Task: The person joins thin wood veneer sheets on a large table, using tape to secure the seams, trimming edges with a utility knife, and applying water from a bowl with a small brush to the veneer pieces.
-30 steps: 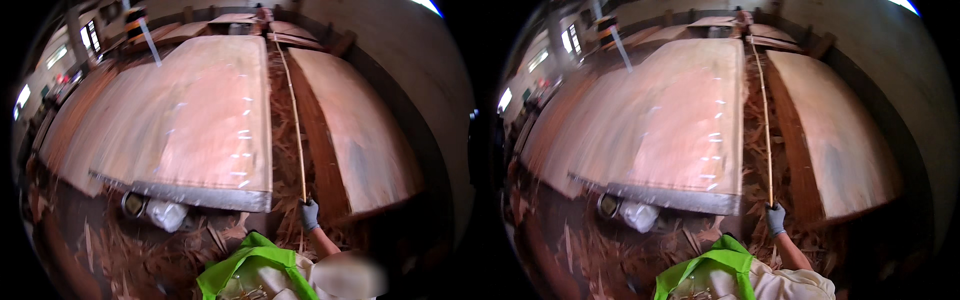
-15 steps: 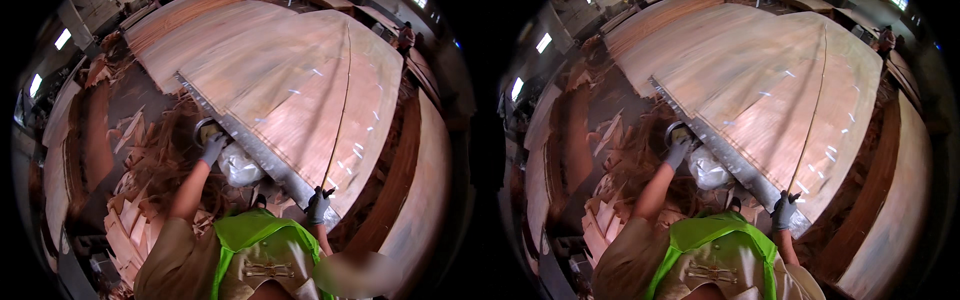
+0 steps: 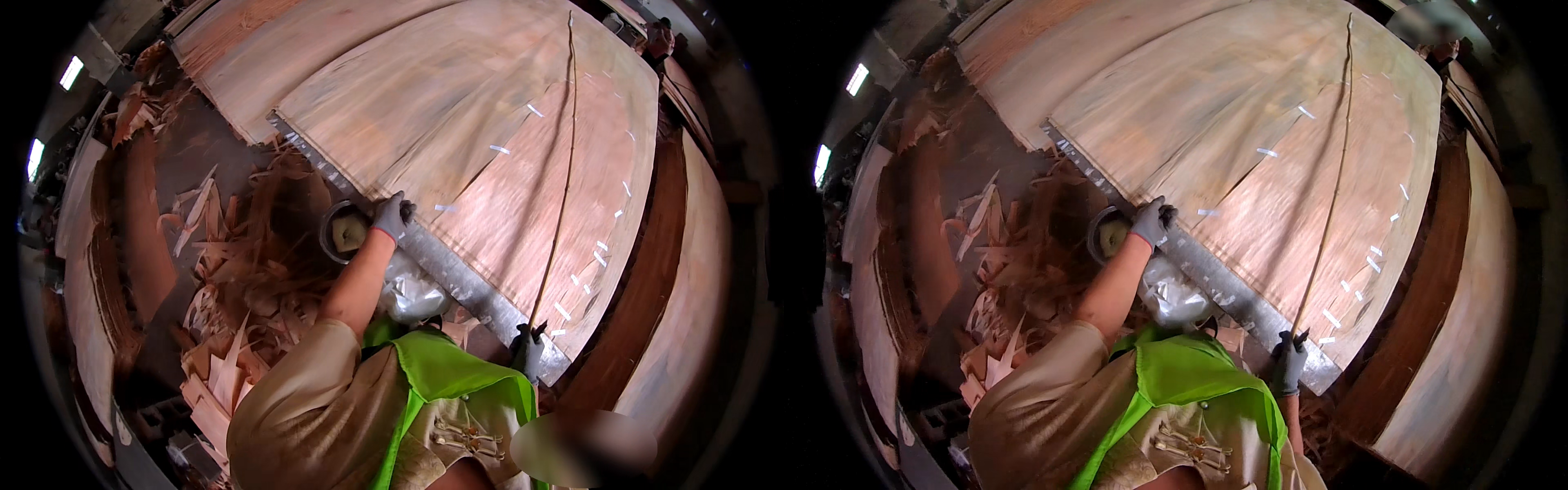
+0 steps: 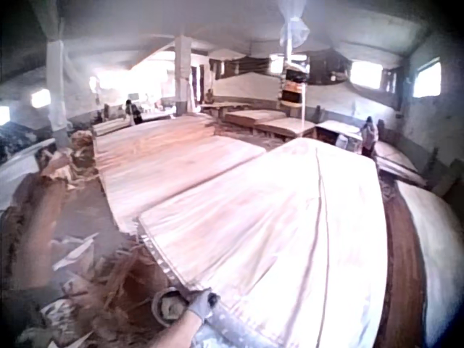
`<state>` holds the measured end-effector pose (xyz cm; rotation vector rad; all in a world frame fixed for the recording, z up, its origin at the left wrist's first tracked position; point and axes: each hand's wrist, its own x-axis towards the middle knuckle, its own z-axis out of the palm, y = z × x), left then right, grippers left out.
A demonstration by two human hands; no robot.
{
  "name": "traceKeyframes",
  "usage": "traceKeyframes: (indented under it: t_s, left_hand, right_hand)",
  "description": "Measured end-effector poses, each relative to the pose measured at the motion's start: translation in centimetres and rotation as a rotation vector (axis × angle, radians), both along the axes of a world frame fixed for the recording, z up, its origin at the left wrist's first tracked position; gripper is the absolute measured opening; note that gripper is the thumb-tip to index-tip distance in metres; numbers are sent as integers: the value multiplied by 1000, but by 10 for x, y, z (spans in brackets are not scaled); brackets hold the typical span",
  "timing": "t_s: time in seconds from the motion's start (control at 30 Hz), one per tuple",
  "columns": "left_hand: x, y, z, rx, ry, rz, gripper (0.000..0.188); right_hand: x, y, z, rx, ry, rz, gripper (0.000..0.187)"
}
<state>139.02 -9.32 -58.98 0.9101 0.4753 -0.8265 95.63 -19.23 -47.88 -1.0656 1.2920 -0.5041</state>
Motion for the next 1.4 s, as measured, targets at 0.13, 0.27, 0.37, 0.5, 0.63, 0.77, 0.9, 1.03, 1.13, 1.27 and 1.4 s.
traceKeyframes:
  t_s: [0.13,0.27,0.37,0.5,0.63,0.77,0.9,1.03,1.13,1.27,1.4]
  left_hand:
    - [-16,-13,27,346,-397,-290,32]
    - [22,14,60,1516,-1562,-249,44]
    - [53,13,68,1520,-1421,-645,47]
    - [68,11,52,1380,-1495,-870,41]
    - [83,27,27,788,-1285,-510,31]
    - [44,3,77,774,-1186,-782,43]
    - [31,-13,105,714,-1122,-739,44]
    - [13,-45,200,576,-1189,-793,32]
    - [-43,-96,273,140,-1416,-669,28]
    - [-172,-214,312,253,-1637,-958,36]
    - [-329,-312,247,233,-2110,-1313,26]
  right_hand:
    - [15,16,1,18,62,-48,15]
    - [24,28,-2,36,51,-51,17]
    - [30,31,-1,9,61,-26,21]
    - [34,35,-1,-76,66,-73,15]
    - [34,35,-19,-219,15,-169,12]
    - [12,37,-24,-274,-20,-222,11]
    - [-4,42,-39,-332,-47,-280,13]
    - [-9,42,-52,-281,-163,-295,16]
    - [-16,29,-65,-135,-173,-103,15]
    - [-32,10,-51,-78,-124,178,10]
    - [-44,-6,-52,-97,-56,438,22]
